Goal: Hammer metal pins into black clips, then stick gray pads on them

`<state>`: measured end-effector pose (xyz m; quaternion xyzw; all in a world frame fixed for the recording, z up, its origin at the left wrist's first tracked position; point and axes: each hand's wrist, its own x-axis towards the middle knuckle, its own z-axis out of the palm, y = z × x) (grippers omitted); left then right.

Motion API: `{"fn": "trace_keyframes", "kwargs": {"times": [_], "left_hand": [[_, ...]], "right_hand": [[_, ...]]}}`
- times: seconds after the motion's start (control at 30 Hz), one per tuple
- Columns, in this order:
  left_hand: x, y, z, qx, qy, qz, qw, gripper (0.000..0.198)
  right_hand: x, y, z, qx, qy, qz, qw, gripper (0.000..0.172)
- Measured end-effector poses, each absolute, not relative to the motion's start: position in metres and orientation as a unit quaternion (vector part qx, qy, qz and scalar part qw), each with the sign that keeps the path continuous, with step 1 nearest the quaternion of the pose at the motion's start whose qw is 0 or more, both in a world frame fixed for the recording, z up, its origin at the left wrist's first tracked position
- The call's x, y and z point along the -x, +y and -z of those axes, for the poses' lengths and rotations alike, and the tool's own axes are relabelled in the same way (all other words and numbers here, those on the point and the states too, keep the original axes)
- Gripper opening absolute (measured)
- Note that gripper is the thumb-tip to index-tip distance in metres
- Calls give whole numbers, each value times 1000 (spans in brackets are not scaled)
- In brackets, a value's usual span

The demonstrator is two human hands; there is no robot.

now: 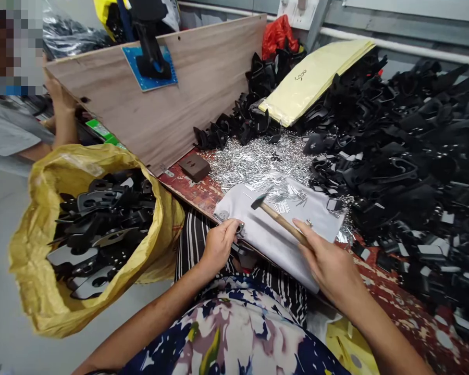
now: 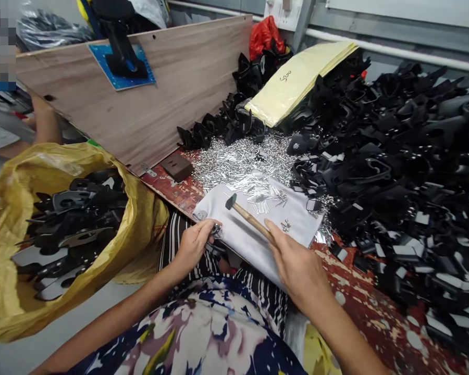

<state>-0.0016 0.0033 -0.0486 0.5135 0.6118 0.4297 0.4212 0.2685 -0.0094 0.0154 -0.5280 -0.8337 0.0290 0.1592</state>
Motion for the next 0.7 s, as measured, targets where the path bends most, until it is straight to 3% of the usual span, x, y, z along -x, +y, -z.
{"fn": "trace_keyframes", "kwargs": {"times": [0.13,0.3,0.43,0.5,0.6,0.7], "left_hand": [[3,1,50,-518,618,-439,396,42],[3,1,53,-519,620,-448,382,46],[3,3,55,-517,612,-451,394,45],[4,3,56,-512,610,-454,399,45],[8,1,54,-484,592,-457,455,43],[12,-3,44,-422,553,-496,519,43]], "right_hand": [[-268,-34,-22,466,-834,-65,288,62],[-254,-35,-7,471,-857,-70,194,55],[-256,-37,-4,479,-830,-86,273,60],[-257,-38,-1,488,-832,-101,242,58],[-256,-29,6,501,-839,-135,165,53],[-253,-10,9,505,-836,-134,166,48]]}}
